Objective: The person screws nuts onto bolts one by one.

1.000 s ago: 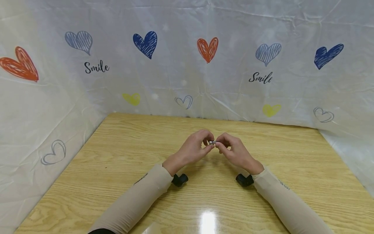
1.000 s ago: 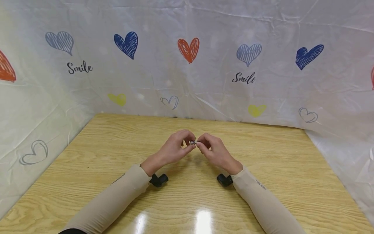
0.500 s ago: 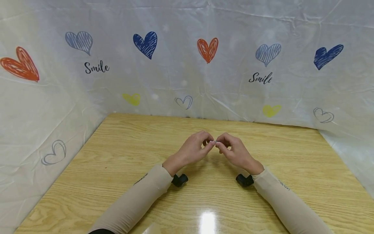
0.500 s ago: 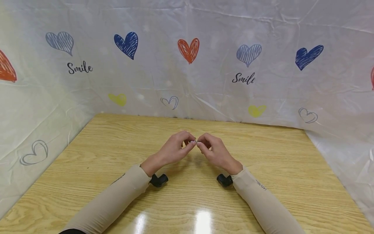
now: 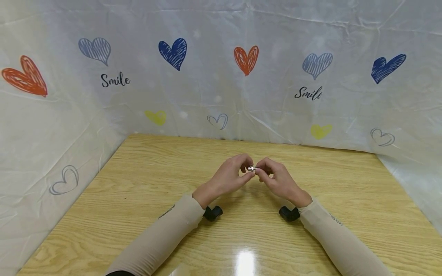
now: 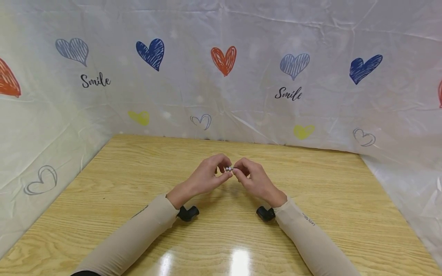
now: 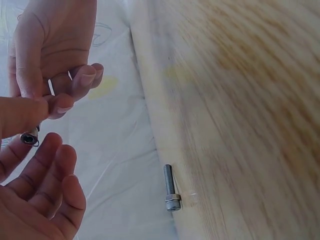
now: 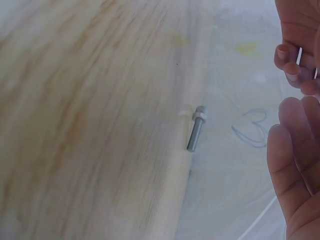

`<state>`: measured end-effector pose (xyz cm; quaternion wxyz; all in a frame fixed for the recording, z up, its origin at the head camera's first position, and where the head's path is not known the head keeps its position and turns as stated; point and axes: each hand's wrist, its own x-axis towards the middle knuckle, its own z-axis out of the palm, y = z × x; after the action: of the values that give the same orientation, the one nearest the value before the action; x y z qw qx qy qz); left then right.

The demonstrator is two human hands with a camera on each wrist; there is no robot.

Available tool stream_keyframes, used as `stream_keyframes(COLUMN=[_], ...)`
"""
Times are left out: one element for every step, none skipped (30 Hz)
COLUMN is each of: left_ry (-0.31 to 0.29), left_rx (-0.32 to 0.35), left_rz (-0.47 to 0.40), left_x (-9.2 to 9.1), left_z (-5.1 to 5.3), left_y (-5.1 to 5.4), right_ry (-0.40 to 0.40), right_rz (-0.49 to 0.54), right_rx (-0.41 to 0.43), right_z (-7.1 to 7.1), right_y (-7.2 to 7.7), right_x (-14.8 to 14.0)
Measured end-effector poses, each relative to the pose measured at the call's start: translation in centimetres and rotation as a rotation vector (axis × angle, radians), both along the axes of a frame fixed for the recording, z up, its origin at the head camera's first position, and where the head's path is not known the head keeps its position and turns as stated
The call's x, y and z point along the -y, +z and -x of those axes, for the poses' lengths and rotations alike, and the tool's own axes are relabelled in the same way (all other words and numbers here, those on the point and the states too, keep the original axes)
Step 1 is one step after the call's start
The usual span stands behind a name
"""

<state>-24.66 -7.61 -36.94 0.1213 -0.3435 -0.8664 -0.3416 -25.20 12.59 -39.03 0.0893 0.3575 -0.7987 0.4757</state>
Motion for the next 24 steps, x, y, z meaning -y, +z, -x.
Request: stream_keyframes(left_ry=[0.001,0.000,0.000,0.000,0.000,0.002,0.003,0.003,0.004,0.005,0.007,0.009,0.011,0.014,0.017,0.020,0.023,0.024,0.025,0.026,0.026,0.027,0.027,0.027], left_rx=[-0.002,-0.004,-0.007,-0.010,-0.014,-0.017,-0.019,-0.021,-0.021,-0.019,-0.017,-0.013,-0.009,-0.003,0.001,0.006,0.010,0.013,0.015,0.017,0.018,0.020,0.023,0.026], left_rz=[0.003,0.004,0.006,0.008,0.009,0.013,0.009,0.006,0.003,0.000,-0.002,-0.003,-0.003,0.001,0.005,0.010,0.015,0.018,0.022,0.025,0.027,0.029,0.030,0.030], left_x=[0.0,0.0,0.0,0.0,0.0,0.0,0.0,0.0,0.0,0.0,0.0,0.0,0.0,0.0,0.0,0.0,0.0,0.0,0.0,0.0,0.0,0.0,0.0,0.0], left_z=[0.0,0.0,0.0,0.0,0.0,0.0,0.0,0.0,0.0,0.0,-0.1,-0.1,-0.1,-0.1,-0.1,-0.2,-0.2,-0.2,-0.2,-0.2,-0.2,-0.2,-0.2,-0.2], left_y=[0.0,0.0,0.0,-0.1,-0.1,0.0,0.0,0.0,0.0,0.0,0.0,0.0,0.0,0.0,0.0,0.0,0.0,0.0,0.0,0.0,0.0,0.0,0.0,0.0], right_ry=[-0.001,-0.002,-0.001,-0.001,-0.001,-0.002,-0.002,-0.003,-0.004,-0.007,-0.011,-0.015,-0.020,-0.026,-0.033,-0.041,-0.048,-0.053,-0.055,-0.055,-0.055,-0.053,-0.048,-0.043], right_rz=[0.001,0.001,0.002,0.003,0.002,0.002,0.002,0.002,0.002,0.001,-0.001,-0.004,-0.008,-0.012,-0.018,-0.025,-0.031,-0.037,-0.040,-0.043,-0.046,-0.049,-0.048,-0.048], right_rx=[0.001,0.001,0.002,0.002,0.002,0.002,0.003,0.003,0.005,0.007,0.009,0.011,0.013,0.013,0.012,0.010,0.007,0.003,0.001,-0.001,-0.002,-0.003,-0.006,-0.008], right_z=[0.0,0.0,0.0,0.0,0.0,0.0,-0.1,-0.1,-0.1,-0.1,-0.2,-0.2,-0.2,-0.2,-0.3,-0.3,-0.4,-0.5,-0.7,-0.9,-1.2,-1.5,-1.8,-2.1], right_y=[0.0,0.0,0.0,0.0,0.0,0.0,0.0,0.0,0.0,0.0,0.0,0.0,0.0,0.0,0.0,0.0,0.1,0.2,0.5,0.8,1.2,1.7,2.1,2.4], right_x=[0.0,0.0,0.0,0.0,0.0,0.0,0.0,0.1,0.1,0.1,0.1,0.1,0.1,0.1,0.2,0.2,0.3,0.3,0.4,0.5,0.6,0.7,0.8,0.8])
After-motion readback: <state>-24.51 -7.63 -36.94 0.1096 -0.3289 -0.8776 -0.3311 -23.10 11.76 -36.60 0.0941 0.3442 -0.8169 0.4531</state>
